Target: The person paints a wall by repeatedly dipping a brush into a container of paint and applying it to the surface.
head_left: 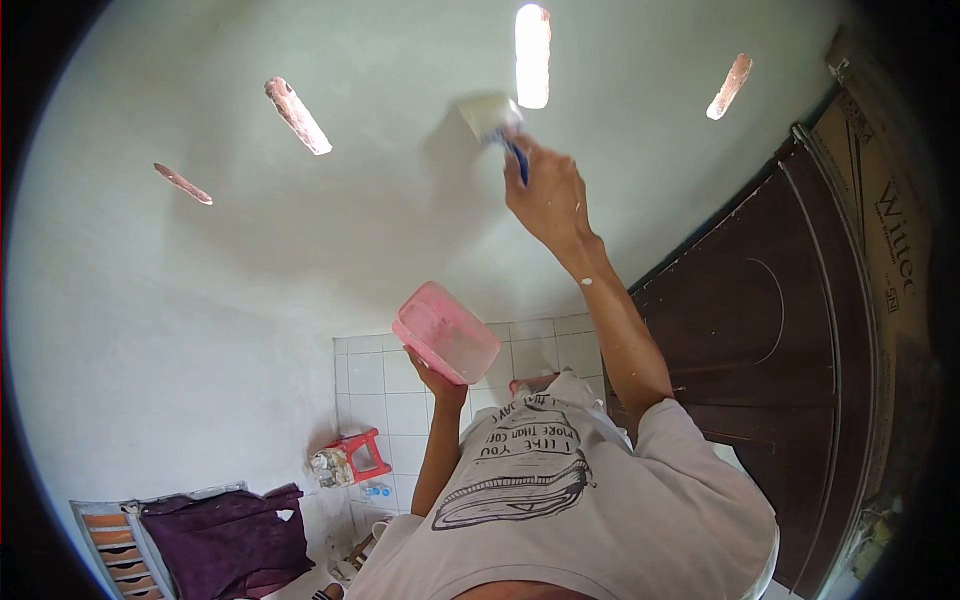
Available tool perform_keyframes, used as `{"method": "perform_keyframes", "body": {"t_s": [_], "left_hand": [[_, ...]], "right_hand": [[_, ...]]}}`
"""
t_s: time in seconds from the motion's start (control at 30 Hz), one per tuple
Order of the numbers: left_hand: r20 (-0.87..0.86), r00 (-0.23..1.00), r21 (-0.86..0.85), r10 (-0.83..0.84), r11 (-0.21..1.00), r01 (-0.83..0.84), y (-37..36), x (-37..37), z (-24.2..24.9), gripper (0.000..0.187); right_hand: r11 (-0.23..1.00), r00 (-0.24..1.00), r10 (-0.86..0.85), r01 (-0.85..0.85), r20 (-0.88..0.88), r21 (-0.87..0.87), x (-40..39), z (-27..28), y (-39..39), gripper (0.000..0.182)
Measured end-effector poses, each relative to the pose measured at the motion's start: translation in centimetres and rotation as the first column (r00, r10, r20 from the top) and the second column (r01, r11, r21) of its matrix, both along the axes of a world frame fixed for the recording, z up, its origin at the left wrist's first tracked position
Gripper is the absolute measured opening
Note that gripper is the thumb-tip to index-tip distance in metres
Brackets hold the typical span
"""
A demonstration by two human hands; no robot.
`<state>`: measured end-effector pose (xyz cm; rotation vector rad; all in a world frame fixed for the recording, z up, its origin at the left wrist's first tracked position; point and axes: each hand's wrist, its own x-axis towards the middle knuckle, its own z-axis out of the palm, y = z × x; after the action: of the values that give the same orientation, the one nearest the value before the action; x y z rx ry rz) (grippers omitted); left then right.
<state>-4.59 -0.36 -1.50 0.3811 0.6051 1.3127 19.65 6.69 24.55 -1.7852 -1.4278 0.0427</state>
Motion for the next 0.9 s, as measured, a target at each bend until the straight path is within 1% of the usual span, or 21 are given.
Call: {"method": "perform_keyframes", "body": {"t_s": [0.07,0.1,0.17,0.23,0.27,0.3,0.37,0.4,0.47,0.5,0.57,0.63,0.67,0.7,0.73,0.8,0.83,0.9], "left_hand": [[0.001,1.0,0.0,-0.001,1.0,0.001,0.2,0.0,0.1,0.069],[-0.007,1.0,-0.002,-0.001,1.0,0.001,0.2,0.0,0.2,0.069],[-0.01,1.0,0.003,0.0,1.0,0.0,0.4,0.1,0.6,0.069],[0.005,0.999,-0.008,0.047,0.999,-0.047,0.4,0.3,1.1,0.069],[0.01,0.999,-0.003,0.049,0.999,-0.049,0.6,0.3,1.1,0.069],[0.021,0.999,0.029,0.046,0.999,-0.046,0.7,0.3,1.1,0.069],[0.03,0.999,0.051,0.044,0.998,-0.045,0.1,-0.2,0.5,0.069],[0.022,0.999,0.034,0.041,0.999,-0.041,0.1,-0.4,0.3,0.069],[0.018,0.999,0.028,0.033,0.999,-0.033,0.2,-0.5,0.0,0.068],[0.012,0.999,0.046,0.045,0.998,-0.046,-0.1,-0.4,0.4,0.069],[0.012,0.998,0.07,0.057,0.996,-0.058,0.1,-0.1,1.3,0.069],[-0.012,0.998,0.056,0.054,0.997,-0.053,-0.2,0.2,2.0,0.069],[-0.008,0.999,0.056,0.052,0.997,-0.051,-0.1,0.3,1.9,0.069],[0.016,1.0,0.041,0.027,0.999,-0.027,0.2,0.3,1.4,0.069],[0.041,0.999,0.026,0.002,1.0,-0.003,0.5,0.4,1.0,0.07],[0.054,0.998,0.025,-0.018,1.0,0.016,1.1,0.7,-0.3,0.07],[0.062,0.997,0.024,-0.036,0.999,0.035,1.3,0.7,-0.6,0.07],[0.092,0.994,0.009,-0.051,0.999,0.05,1.6,1.3,0.1,0.071]], "right_hand": [[0.976,0.998,0.003,0.012,-0.065,0.219,-1.0,2.7,0.3,0.039],[0.975,0.998,0.004,0.011,-0.067,0.22,-0.9,2.0,0.8,0.039],[0.978,0.996,-0.08,0.071,0.04,0.197,-0.6,-1.7,2.5,0.039],[0.976,0.994,-0.103,0.093,0.039,0.199,-0.3,-8.6,3.5,0.037],[0.974,0.991,-0.125,0.116,0.036,0.196,-0.3,-11.2,3.6,0.036],[0.974,0.992,-0.122,0.111,0.042,0.2,-0.5,-12.3,3.4,0.036],[0.99,0.989,-0.1,0.087,-0.111,-0.113,-1.0,-14.2,2.3,0.032],[0.99,0.989,-0.1,0.088,-0.109,-0.112,-0.7,-14.7,2.2,0.032],[0.94,1.0,-0.021,0.022,0.005,-0.341,0.4,-15.3,2.5,0.028],[0.943,1.0,-0.025,0.026,0.008,-0.332,0.6,-13.7,2.6,0.028],[0.993,0.998,-0.018,0.024,0.053,-0.117,0.6,-6.3,2.0,0.026],[1.0,0.996,0.001,0.0,0.094,-0.017,0.3,1.8,1.3,0.04],[0.997,0.991,-0.023,0.014,0.133,0.07,0.0,4.8,1.0,0.045],[0.987,0.984,-0.051,0.024,0.169,0.158,-0.2,6.6,1.1,0.049],[0.987,0.984,-0.053,0.026,0.172,0.159,-0.2,6.7,1.8,0.049],[0.983,0.945,-0.149,0.108,0.292,0.151,-0.1,6.3,3.0,0.053],[0.982,0.944,-0.151,0.11,0.294,0.152,0.0,4.0,3.4,0.053],[0.958,0.859,-0.262,0.176,0.439,0.227,-0.2,-3.0,4.4,0.053]]}}
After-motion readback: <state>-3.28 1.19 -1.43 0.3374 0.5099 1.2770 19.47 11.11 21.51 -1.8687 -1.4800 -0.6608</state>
